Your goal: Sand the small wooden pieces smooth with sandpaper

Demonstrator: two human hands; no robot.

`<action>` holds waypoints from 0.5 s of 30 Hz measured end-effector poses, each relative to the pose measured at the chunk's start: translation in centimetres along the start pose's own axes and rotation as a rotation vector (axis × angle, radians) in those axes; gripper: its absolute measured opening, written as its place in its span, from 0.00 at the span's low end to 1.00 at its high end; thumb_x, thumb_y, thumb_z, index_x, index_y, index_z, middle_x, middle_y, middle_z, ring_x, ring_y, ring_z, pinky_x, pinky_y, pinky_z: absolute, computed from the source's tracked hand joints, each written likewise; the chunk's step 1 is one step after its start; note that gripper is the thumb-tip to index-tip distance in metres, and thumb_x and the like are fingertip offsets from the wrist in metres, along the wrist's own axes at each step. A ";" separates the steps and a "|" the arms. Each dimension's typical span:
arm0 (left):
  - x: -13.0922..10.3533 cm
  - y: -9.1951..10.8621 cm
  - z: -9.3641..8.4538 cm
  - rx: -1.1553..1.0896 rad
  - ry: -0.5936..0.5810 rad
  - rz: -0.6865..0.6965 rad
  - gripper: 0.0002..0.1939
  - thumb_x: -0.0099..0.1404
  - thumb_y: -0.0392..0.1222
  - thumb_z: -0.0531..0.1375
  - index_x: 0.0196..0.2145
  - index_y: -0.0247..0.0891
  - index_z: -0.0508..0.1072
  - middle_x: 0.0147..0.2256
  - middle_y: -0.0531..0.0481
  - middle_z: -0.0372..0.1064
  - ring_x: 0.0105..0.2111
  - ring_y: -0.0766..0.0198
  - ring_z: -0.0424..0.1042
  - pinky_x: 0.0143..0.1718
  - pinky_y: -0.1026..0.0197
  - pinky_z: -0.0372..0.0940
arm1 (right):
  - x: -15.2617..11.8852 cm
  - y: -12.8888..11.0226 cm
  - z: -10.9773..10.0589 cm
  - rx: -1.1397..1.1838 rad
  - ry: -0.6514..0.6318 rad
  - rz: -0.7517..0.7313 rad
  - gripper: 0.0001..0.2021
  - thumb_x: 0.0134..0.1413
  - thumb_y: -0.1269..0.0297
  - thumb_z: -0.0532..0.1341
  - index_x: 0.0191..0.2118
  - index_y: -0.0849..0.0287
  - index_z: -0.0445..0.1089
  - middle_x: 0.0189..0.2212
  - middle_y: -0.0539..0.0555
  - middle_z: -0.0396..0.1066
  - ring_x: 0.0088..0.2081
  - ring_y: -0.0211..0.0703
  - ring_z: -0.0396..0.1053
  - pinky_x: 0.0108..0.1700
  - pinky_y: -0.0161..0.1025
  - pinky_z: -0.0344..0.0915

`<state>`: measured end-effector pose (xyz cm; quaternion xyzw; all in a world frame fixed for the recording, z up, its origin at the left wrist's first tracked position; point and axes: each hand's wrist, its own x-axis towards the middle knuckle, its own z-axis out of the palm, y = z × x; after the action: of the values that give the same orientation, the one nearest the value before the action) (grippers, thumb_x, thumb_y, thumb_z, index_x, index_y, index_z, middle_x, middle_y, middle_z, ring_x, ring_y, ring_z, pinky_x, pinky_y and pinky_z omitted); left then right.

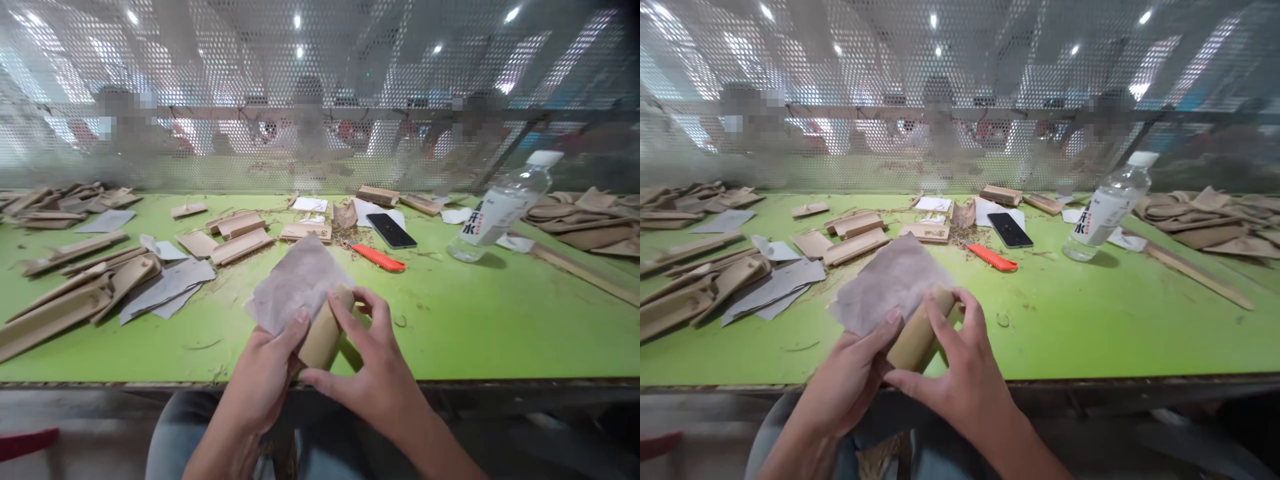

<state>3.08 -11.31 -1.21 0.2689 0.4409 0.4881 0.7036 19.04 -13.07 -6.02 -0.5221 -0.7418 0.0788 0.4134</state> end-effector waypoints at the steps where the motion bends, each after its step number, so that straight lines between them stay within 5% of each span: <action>1: 0.4 0.2 0.4 0.006 -0.001 -0.017 0.20 0.53 0.51 0.76 0.37 0.34 0.84 0.29 0.49 0.79 0.27 0.61 0.76 0.30 0.63 0.69 | 0.0 0.0 -0.1 -0.014 -0.016 -0.023 0.45 0.51 0.42 0.72 0.72 0.50 0.60 0.64 0.65 0.51 0.66 0.68 0.58 0.64 0.66 0.64; 4: 1.0 0.6 1.0 0.082 0.010 -0.053 0.20 0.54 0.55 0.75 0.30 0.33 0.82 0.22 0.50 0.75 0.21 0.63 0.71 0.22 0.65 0.62 | 0.1 -0.1 -0.3 -0.005 -0.063 -0.022 0.45 0.53 0.45 0.72 0.73 0.45 0.56 0.66 0.63 0.50 0.67 0.67 0.59 0.64 0.64 0.66; 10: 0.6 0.0 -0.3 0.197 -0.021 0.011 0.22 0.57 0.58 0.73 0.21 0.35 0.78 0.18 0.52 0.70 0.20 0.66 0.66 0.25 0.64 0.63 | 0.2 0.0 -0.2 0.123 -0.014 0.115 0.42 0.51 0.46 0.74 0.70 0.45 0.62 0.65 0.61 0.51 0.62 0.63 0.68 0.62 0.59 0.70; 15: -1.2 -0.2 -2.0 0.295 0.067 0.063 0.19 0.57 0.57 0.72 0.32 0.36 0.83 0.26 0.47 0.78 0.34 0.53 0.77 0.42 0.56 0.71 | 0.6 -0.3 -0.1 0.105 0.071 0.328 0.40 0.49 0.42 0.73 0.67 0.41 0.66 0.64 0.60 0.53 0.61 0.64 0.68 0.60 0.64 0.70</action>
<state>1.23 -12.63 -1.93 0.3666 0.5223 0.4484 0.6259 18.78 -12.74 -5.50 -0.6163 -0.6265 0.1656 0.4475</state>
